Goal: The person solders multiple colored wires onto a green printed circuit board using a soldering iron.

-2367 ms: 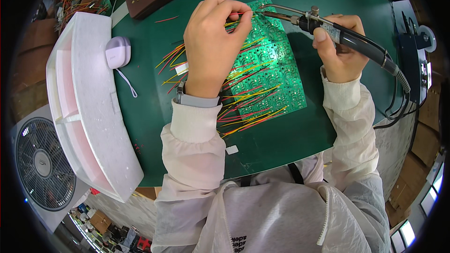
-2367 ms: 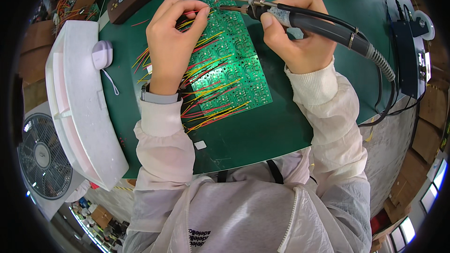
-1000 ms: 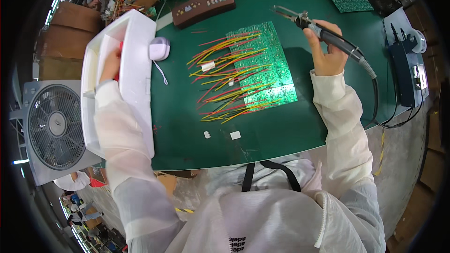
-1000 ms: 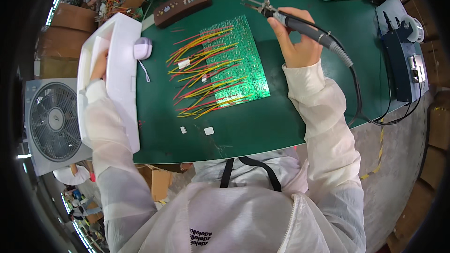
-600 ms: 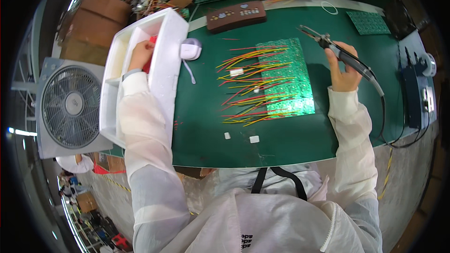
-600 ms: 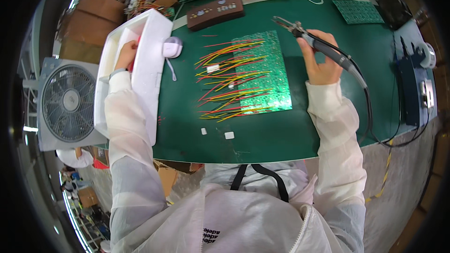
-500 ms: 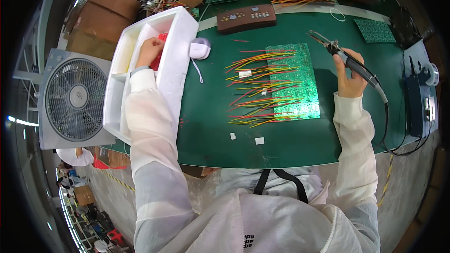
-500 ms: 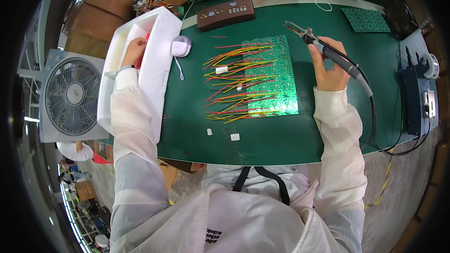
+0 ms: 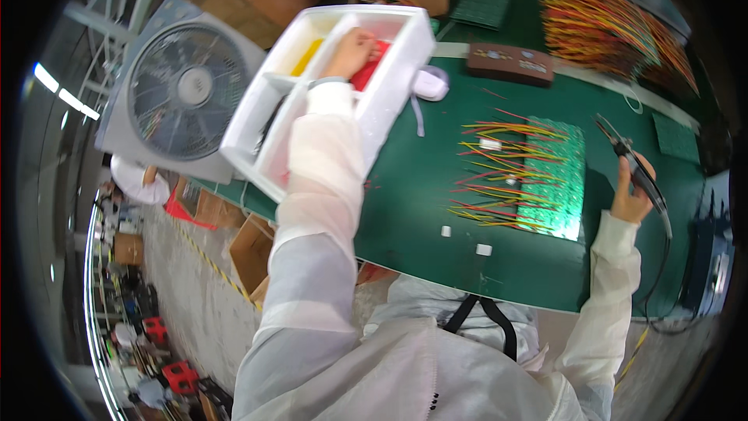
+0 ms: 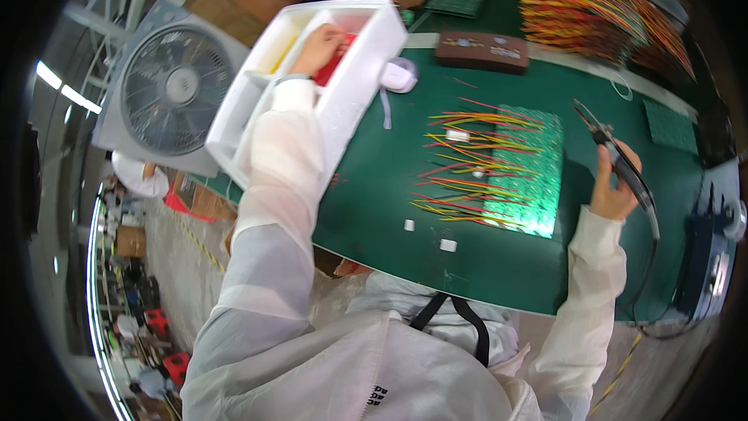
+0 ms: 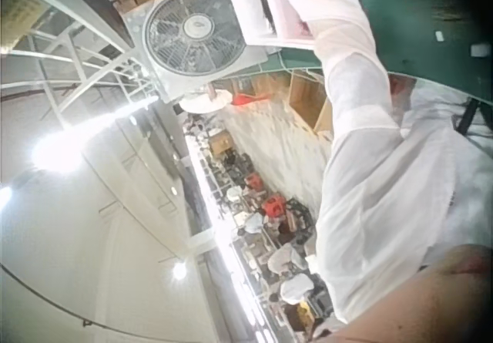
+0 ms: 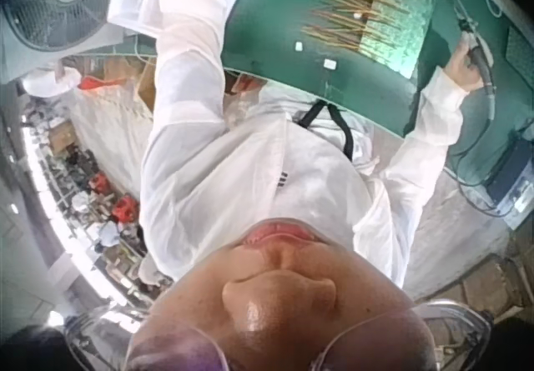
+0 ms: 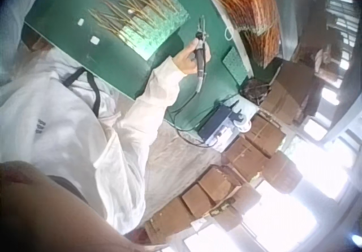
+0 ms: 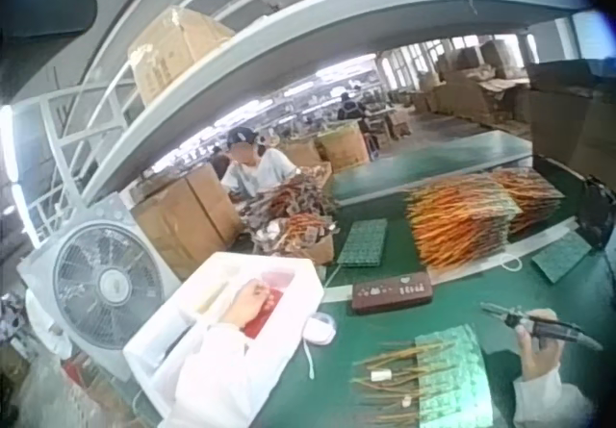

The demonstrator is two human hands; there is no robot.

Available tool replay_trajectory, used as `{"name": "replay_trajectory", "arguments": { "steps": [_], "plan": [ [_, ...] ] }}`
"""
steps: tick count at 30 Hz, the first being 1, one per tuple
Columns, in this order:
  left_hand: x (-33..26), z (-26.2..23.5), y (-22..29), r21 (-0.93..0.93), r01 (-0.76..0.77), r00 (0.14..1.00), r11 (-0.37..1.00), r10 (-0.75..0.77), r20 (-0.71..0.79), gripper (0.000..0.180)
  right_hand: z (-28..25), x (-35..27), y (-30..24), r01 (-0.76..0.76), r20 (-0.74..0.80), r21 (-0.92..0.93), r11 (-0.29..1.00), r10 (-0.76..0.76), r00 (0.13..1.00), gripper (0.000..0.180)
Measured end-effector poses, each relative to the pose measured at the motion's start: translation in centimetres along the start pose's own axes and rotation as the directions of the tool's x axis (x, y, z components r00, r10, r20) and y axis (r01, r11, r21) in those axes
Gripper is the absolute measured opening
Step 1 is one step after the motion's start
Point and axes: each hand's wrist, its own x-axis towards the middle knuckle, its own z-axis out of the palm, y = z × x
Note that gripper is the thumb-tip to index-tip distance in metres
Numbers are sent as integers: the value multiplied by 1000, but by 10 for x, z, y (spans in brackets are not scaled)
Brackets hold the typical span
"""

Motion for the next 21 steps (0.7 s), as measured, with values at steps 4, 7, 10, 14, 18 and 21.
{"name": "replay_trajectory", "arguments": {
  "steps": [4, 7, 10, 14, 18, 21],
  "plan": [
    [7, -7, -21, 179, -107, 991, 978, 119, -61, 14, -6, -3, 33, -16, 3, -65, 998, 16, 1000, 23],
    [6, 17, -2, 279, -135, 983, 951, 165, -84, 17, -23, -2, 43, 20, 38, -143, 989, -14, 999, 23],
    [1, 13, 0, 319, -154, 962, 935, 216, -169, 19, -19, -1, 42, 31, 86, -124, 992, -20, 996, 25],
    [-4, 17, 10, 338, -189, 933, 922, 276, -229, 18, -20, 1, 44, 12, 83, -113, 994, -3, 997, 27],
    [-9, 18, 17, 324, -192, 930, 926, 277, -240, 13, -14, 0, 29, 65, 113, -167, 984, -46, 992, 26],
    [-13, 14, 17, 296, -208, 930, 932, 282, -234, 10, -14, 1, 29, 125, 125, -175, 977, -104, 987, 26]
  ]
}}
